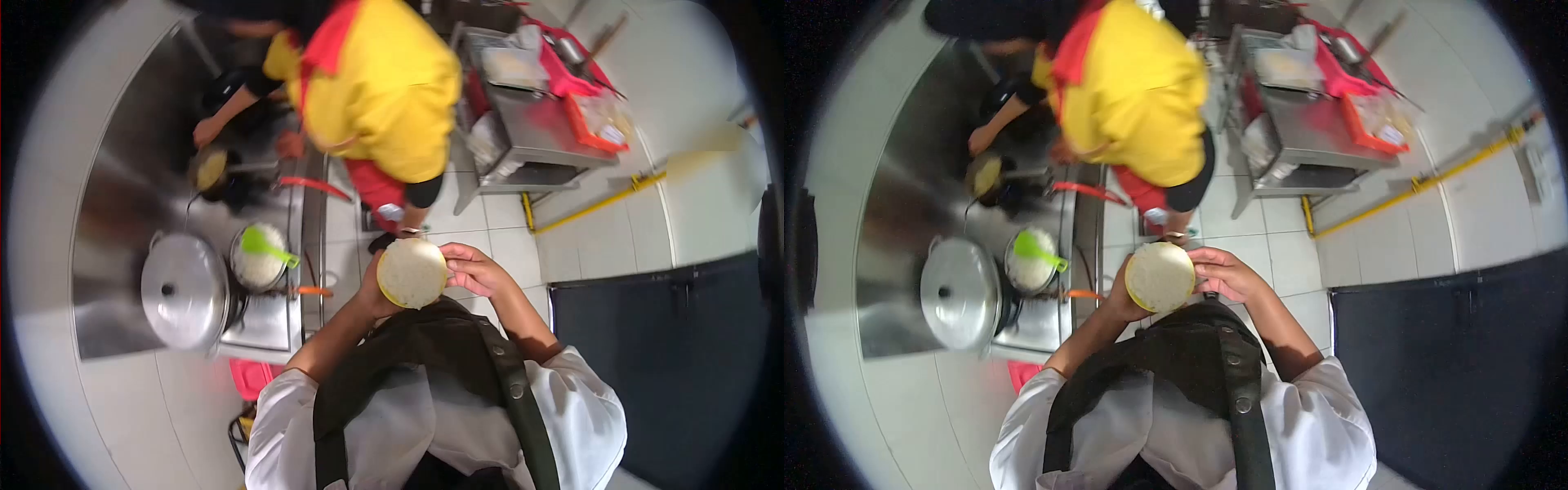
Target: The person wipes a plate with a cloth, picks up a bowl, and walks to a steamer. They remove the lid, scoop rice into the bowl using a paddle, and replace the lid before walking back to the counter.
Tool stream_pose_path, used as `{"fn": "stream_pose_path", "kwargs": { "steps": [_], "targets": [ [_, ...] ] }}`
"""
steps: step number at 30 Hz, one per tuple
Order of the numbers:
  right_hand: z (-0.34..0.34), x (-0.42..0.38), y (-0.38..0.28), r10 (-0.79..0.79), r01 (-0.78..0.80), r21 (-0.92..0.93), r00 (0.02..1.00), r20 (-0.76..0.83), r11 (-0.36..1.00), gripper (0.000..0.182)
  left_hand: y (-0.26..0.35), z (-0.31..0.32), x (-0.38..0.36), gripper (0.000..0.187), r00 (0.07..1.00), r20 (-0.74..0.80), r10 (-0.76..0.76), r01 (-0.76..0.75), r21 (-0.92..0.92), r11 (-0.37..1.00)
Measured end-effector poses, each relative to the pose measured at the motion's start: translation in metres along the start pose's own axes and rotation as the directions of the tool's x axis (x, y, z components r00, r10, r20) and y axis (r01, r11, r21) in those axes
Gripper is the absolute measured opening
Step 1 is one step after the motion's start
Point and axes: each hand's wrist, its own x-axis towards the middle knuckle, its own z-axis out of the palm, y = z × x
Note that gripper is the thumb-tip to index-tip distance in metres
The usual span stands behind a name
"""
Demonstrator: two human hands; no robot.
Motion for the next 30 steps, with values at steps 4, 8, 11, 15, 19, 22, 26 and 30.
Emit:
{"fn": "stream_pose_path", "kwargs": {
  "steps": [4, 8, 11, 15, 19, 22, 26, 30],
  "targets": [
    [-0.056, -0.067, -0.041, -0.161, 0.167, 0.021, 0.971, -0.175, 0.986, 0.033, -0.024, 0.020, 0.104, 0.055, 0.963, 0.039, -0.267, 0.269, -0.033, 0.963],
    [-0.120, -0.130, -0.096, -0.213, 0.212, -0.027, 0.950, -0.227, 0.977, 0.044, -0.056, 0.047, 0.214, 0.054, 0.880, 0.100, -0.464, 0.448, 0.148, 0.882],
    [-0.158, -0.156, -0.141, -0.188, 0.179, -0.060, 0.896, -0.402, 0.982, 0.055, -0.073, 0.052, 0.293, 0.053, 0.848, 0.070, -0.525, 0.511, 0.153, 0.846],
    [-0.202, -0.165, -0.196, -0.179, 0.215, 0.041, 0.893, -0.414, 0.976, 0.058, -0.065, 0.064, 0.366, 0.056, 0.791, 0.074, -0.608, 0.582, 0.215, 0.784],
    [-0.236, -0.106, -0.251, -0.204, 0.236, 0.089, 0.939, -0.279, 0.968, 0.060, -0.007, 0.060, 0.405, 0.061, 0.870, -0.038, -0.491, 0.486, 0.231, 0.843],
    [-0.247, -0.053, -0.295, -0.254, 0.262, 0.008, 0.942, -0.219, 0.965, 0.060, 0.044, 0.052, 0.430, 0.065, 0.918, -0.043, -0.395, 0.396, 0.169, 0.902],
    [-0.248, 0.008, -0.338, -0.298, 0.322, 0.093, 0.931, -0.209, 0.942, 0.056, 0.119, 0.030, 0.441, 0.069, 0.978, -0.102, -0.182, 0.195, 0.142, 0.970],
    [-0.261, 0.049, -0.381, -0.302, 0.341, 0.107, 0.912, -0.277, 0.934, 0.053, 0.184, -0.072, 0.446, 0.070, 0.905, -0.408, 0.122, -0.023, 0.238, 0.971]
  ]
}}
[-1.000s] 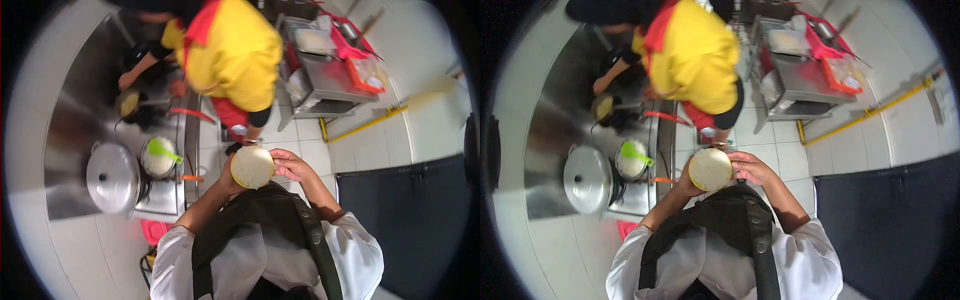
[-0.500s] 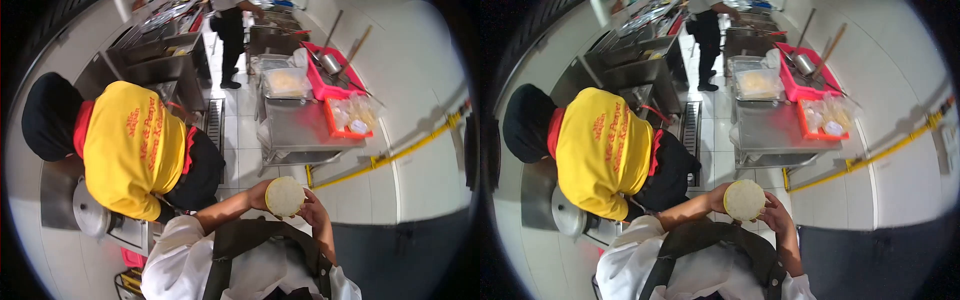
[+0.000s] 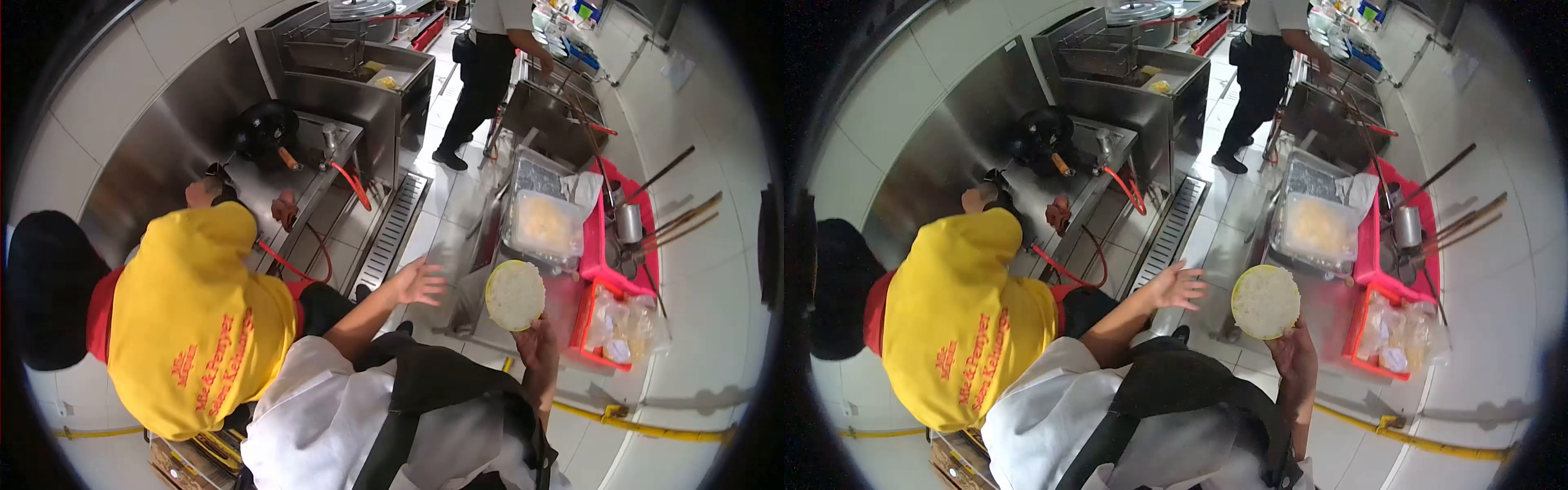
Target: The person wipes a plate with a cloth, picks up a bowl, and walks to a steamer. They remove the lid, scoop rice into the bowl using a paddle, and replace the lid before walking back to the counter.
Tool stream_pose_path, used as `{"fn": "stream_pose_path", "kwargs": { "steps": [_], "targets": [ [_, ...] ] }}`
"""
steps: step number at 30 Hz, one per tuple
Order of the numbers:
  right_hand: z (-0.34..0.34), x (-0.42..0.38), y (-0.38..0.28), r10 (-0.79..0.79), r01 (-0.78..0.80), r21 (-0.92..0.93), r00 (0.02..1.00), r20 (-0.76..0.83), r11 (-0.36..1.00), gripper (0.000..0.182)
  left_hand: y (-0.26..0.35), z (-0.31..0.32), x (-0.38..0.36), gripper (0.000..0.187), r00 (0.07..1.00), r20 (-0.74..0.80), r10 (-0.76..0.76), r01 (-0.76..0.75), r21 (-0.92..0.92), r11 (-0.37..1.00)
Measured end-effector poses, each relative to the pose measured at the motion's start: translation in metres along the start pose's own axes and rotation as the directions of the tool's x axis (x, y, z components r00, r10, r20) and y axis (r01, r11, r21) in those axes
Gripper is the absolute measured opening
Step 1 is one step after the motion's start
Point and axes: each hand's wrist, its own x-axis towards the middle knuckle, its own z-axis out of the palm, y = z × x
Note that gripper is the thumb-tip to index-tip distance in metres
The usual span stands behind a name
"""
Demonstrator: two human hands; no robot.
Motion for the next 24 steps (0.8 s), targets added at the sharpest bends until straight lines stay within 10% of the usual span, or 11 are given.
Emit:
{"fn": "stream_pose_path", "kwargs": {
  "steps": [5, 8, 16, 19, 21, 23, 24],
  "targets": [
    [-0.025, 0.053, -0.031, -0.005, 0.007, -0.048, 1.000, 0.029, 0.999, 0.052, 0.014, -0.100, 0.027, 0.060, 0.785, -0.607, 0.121, 0.145, 0.371, 0.917],
    [-0.020, 0.086, -0.039, -0.011, 0.009, -0.067, 0.999, -0.036, 0.998, 0.054, -0.013, -0.212, 0.038, 0.052, 0.769, -0.626, 0.129, 0.553, 0.753, 0.357],
    [0.002, 0.220, -0.051, -0.022, 0.033, 0.036, 0.961, -0.277, 0.999, 0.065, 0.127, -0.210, 0.054, 0.044, 0.516, -0.856, -0.014, 0.850, 0.514, -0.112],
    [0.011, 0.283, -0.051, -0.097, 0.067, -0.100, 0.940, -0.327, 0.993, 0.063, 0.225, -0.220, 0.115, 0.041, 0.644, -0.752, 0.140, 0.735, 0.558, -0.386],
    [0.002, 0.322, -0.054, -0.101, 0.102, -0.004, 0.970, -0.221, 0.995, 0.060, 0.272, -0.243, 0.183, 0.035, 0.897, -0.379, 0.225, 0.441, 0.746, -0.499],
    [-0.003, 0.361, -0.061, -0.135, 0.141, 0.069, 0.987, -0.088, 0.988, 0.058, 0.316, -0.186, 0.237, 0.037, 0.887, -0.460, 0.045, 0.380, 0.780, 0.498],
    [0.012, 0.378, -0.070, -0.149, 0.156, 0.047, 0.981, -0.124, 0.987, 0.058, 0.341, -0.139, 0.250, 0.032, 0.931, -0.343, 0.124, 0.241, 0.835, 0.494]
  ]
}}
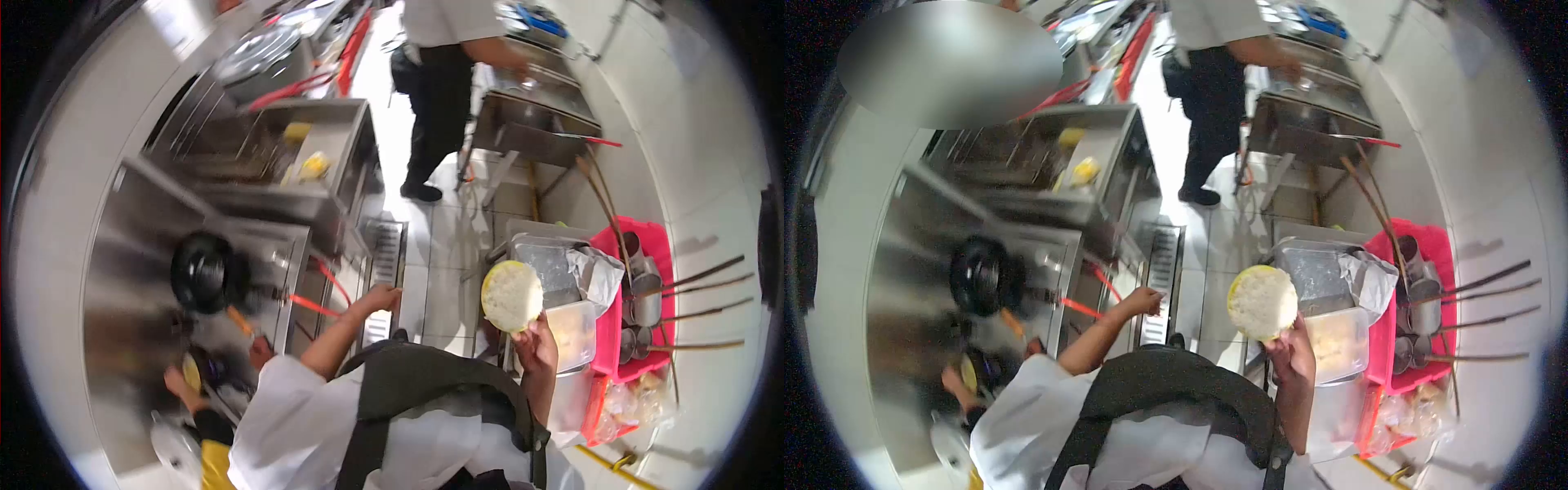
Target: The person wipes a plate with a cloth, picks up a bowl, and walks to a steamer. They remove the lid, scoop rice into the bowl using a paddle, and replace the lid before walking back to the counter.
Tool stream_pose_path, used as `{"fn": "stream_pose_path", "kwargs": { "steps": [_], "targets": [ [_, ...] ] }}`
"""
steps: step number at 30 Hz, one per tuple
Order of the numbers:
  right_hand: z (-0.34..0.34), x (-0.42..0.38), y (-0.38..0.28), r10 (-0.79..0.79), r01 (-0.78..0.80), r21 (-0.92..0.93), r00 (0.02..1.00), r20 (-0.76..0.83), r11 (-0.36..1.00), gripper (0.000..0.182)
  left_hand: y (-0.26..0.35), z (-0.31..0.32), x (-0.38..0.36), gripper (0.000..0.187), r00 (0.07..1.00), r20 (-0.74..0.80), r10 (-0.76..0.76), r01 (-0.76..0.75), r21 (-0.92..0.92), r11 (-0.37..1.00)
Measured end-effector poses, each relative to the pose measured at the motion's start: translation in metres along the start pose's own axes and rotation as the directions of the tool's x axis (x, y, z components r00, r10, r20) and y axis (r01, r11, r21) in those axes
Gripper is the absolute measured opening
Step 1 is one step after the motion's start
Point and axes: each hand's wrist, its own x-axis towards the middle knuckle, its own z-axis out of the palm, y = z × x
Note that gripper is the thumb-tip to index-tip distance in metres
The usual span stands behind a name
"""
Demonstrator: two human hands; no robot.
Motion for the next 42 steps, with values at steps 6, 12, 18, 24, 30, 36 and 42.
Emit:
{"fn": "stream_pose_path", "kwargs": {
  "steps": [6, 12, 18, 24, 30, 36, 42],
  "targets": [
    [0.056, 0.082, -0.032, -0.056, 0.060, 0.038, 0.993, -0.105, 0.997, 0.060, 0.249, -0.007, 0.088, 0.046, 0.729, -0.323, 0.604, -0.612, 0.088, 0.786],
    [0.036, 0.188, -0.051, -0.035, 0.038, 0.012, 0.985, -0.169, 0.999, 0.060, 0.433, -0.072, 0.180, 0.067, 0.703, -0.544, 0.457, -0.621, -0.158, 0.768],
    [0.035, 0.310, -0.076, 0.059, -0.058, 0.020, 0.994, -0.091, 0.998, 0.059, 0.519, -0.145, 0.264, 0.067, 0.586, -0.641, 0.496, -0.655, -0.014, 0.755],
    [0.046, 0.421, -0.103, 0.232, -0.229, -0.138, 0.973, 0.006, 0.964, 0.061, 0.473, -0.226, 0.391, 0.073, 0.565, -0.644, 0.516, -0.778, -0.207, 0.593],
    [0.115, 0.509, -0.117, 0.378, -0.314, -0.357, 0.917, 0.126, 0.880, 0.064, 0.467, -0.220, 0.418, 0.071, 0.349, -0.850, 0.395, -0.661, 0.075, 0.746],
    [0.155, 0.568, -0.108, 0.544, -0.434, -0.459, 0.828, 0.136, 0.775, 0.069, 0.477, -0.236, 0.403, 0.051, 0.535, -0.751, 0.386, -0.739, -0.194, 0.646],
    [0.156, 0.618, -0.102, 0.563, -0.434, -0.410, 0.779, 0.277, 0.802, 0.068, 0.467, -0.236, 0.444, 0.050, 0.594, -0.711, 0.376, -0.693, -0.215, 0.688]
  ]
}}
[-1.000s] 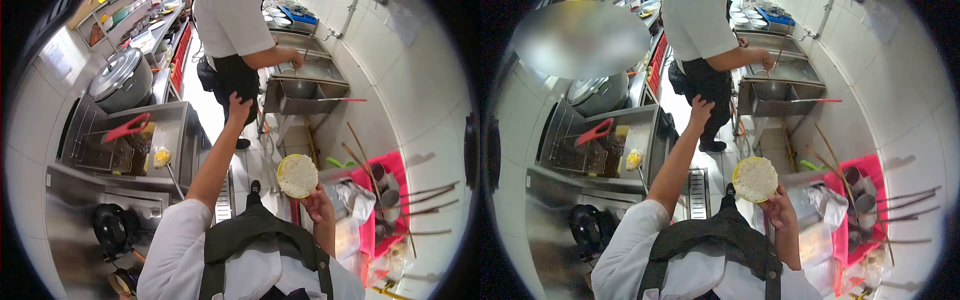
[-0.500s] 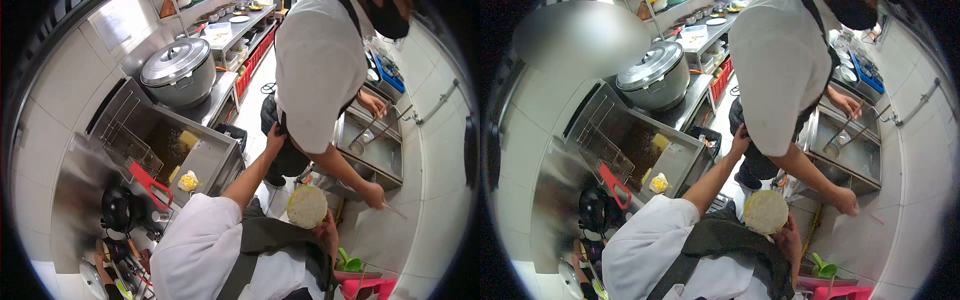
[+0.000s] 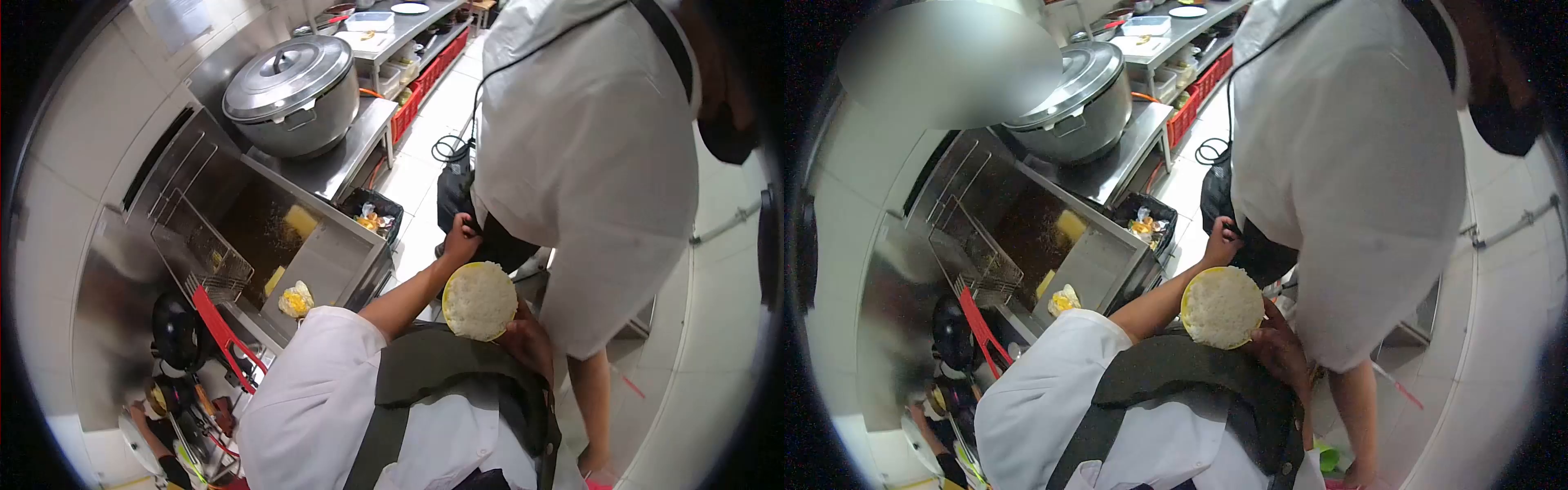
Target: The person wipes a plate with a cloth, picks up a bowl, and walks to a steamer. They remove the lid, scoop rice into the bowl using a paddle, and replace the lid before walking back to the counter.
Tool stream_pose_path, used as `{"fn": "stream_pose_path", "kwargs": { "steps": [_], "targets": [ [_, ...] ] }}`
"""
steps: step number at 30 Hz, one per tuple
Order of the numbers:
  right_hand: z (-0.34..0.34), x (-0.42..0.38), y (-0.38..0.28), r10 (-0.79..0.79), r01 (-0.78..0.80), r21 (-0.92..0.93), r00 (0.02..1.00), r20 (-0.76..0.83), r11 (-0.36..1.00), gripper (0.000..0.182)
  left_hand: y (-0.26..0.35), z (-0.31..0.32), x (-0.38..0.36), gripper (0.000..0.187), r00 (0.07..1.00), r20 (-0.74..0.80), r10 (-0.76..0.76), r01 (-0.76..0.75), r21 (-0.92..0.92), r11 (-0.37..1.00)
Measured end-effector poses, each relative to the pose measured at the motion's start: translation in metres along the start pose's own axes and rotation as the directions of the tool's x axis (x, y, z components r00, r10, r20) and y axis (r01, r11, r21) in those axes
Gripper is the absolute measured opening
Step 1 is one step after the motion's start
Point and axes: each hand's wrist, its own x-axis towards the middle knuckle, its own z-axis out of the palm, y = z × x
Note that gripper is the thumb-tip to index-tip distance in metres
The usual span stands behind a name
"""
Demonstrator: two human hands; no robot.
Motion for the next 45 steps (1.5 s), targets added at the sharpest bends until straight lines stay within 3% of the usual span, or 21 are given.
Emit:
{"fn": "stream_pose_path", "kwargs": {
  "steps": [2, 4, 5, 9, 11, 14, 17, 18, 21, 22, 24, 25, 26, 28, 30, 31, 33, 36, 41, 45],
  "targets": [
    [-0.004, 0.010, -0.011, 0.021, -0.021, 0.018, 0.999, 0.032, 1.000, 0.066, 0.003, 0.012, -0.003, 0.052, 0.998, -0.068, 0.007, -0.003, 0.065, 0.998],
    [-0.011, 0.023, -0.019, 0.064, -0.067, 0.029, 0.994, 0.090, 0.997, 0.063, -0.031, 0.025, 0.013, 0.059, 0.979, -0.083, 0.187, -0.176, 0.128, 0.976],
    [-0.010, 0.047, -0.026, 0.139, -0.137, -0.021, 0.978, 0.159, 0.990, 0.062, -0.006, 0.026, 0.010, 0.063, 0.979, -0.100, 0.179, -0.167, 0.117, 0.979],
    [-0.042, 0.051, -0.027, 0.110, -0.111, -0.003, 0.986, 0.123, 0.994, 0.058, 0.008, 0.028, 0.024, 0.065, 0.990, -0.090, 0.105, -0.100, 0.058, 0.993],
    [-0.055, 0.051, -0.029, 0.050, -0.052, 0.035, 0.997, 0.066, 0.998, 0.056, -0.003, 0.027, 0.035, 0.062, 0.987, -0.163, 0.012, -0.008, 0.026, 1.000],
    [-0.055, 0.062, -0.044, 0.135, -0.125, 0.118, 0.987, -0.086, 0.985, 0.049, -0.002, 0.019, 0.034, 0.058, 0.966, -0.240, -0.093, 0.083, -0.052, 0.995],
    [-0.093, 0.084, -0.055, 0.125, -0.126, 0.087, 0.992, 0.024, 0.988, 0.045, -0.009, 0.012, 0.046, 0.054, 0.930, -0.343, -0.127, 0.105, -0.084, 0.991],
    [-0.097, 0.090, -0.058, 0.108, -0.084, 0.260, 0.991, -0.077, 0.962, 0.052, -0.015, 0.011, 0.056, 0.054, 0.916, -0.376, -0.139, 0.118, -0.078, 0.990],
    [-0.082, 0.122, -0.080, 0.056, -0.061, 0.192, 0.998, 0.033, 0.980, 0.051, -0.030, 0.009, 0.089, 0.051, 0.886, -0.421, -0.196, 0.153, -0.132, 0.979],
    [-0.079, 0.132, -0.087, 0.049, -0.040, 0.213, 0.998, -0.037, 0.976, 0.050, -0.023, 0.005, 0.098, 0.051, 0.872, -0.435, -0.227, 0.169, -0.168, 0.971],
    [-0.072, 0.160, -0.098, 0.097, -0.084, 0.187, 0.994, -0.059, 0.979, 0.050, 0.013, -0.009, 0.109, 0.053, 0.875, -0.384, -0.295, 0.191, -0.287, 0.939],
    [-0.072, 0.176, -0.107, 0.084, -0.071, 0.173, 0.994, -0.067, 0.982, 0.051, 0.002, -0.014, 0.127, 0.054, 0.888, -0.355, -0.292, 0.160, -0.357, 0.920],
    [-0.071, 0.193, -0.114, 0.071, -0.058, 0.171, 0.995, -0.072, 0.984, 0.051, 0.009, -0.022, 0.141, 0.055, 0.886, -0.386, -0.257, 0.132, -0.322, 0.937],
    [-0.074, 0.227, -0.130, 0.059, -0.043, 0.193, 0.995, -0.076, 0.980, 0.051, 0.010, -0.036, 0.177, 0.048, 0.871, -0.343, -0.352, 0.178, -0.447, 0.877],
    [-0.073, 0.265, -0.146, 0.048, -0.029, 0.217, 0.996, -0.080, 0.976, 0.051, 0.039, -0.054, 0.206, 0.039, 0.845, -0.322, -0.428, 0.272, -0.430, 0.861],
    [-0.072, 0.285, -0.154, 0.044, -0.025, 0.226, 0.996, -0.081, 0.974, 0.051, 0.030, -0.064, 0.231, 0.039, 0.849, -0.293, -0.440, 0.233, -0.539, 0.810],
    [-0.061, 0.337, -0.168, 0.064, -0.043, 0.253, 0.995, -0.074, 0.967, 0.051, 0.026, -0.095, 0.274, 0.041, 0.870, -0.332, -0.365, 0.117, -0.579, 0.807],
    [-0.067, 0.401, -0.193, 0.106, -0.101, 0.251, 0.994, -0.004, 0.963, 0.048, 0.039, -0.132, 0.323, 0.043, 0.847, -0.343, -0.405, 0.113, -0.628, 0.770],
    [-0.055, 0.483, -0.242, 0.124, -0.110, 0.194, 0.990, -0.062, 0.975, 0.046, 0.054, -0.165, 0.373, 0.042, 0.817, -0.366, -0.447, 0.098, -0.675, 0.731],
    [-0.064, 0.550, -0.272, 0.130, -0.109, 0.260, 0.989, -0.069, 0.960, 0.047, 0.045, -0.173, 0.414, 0.040, 0.788, -0.363, -0.498, 0.134, -0.688, 0.713]
  ]
}}
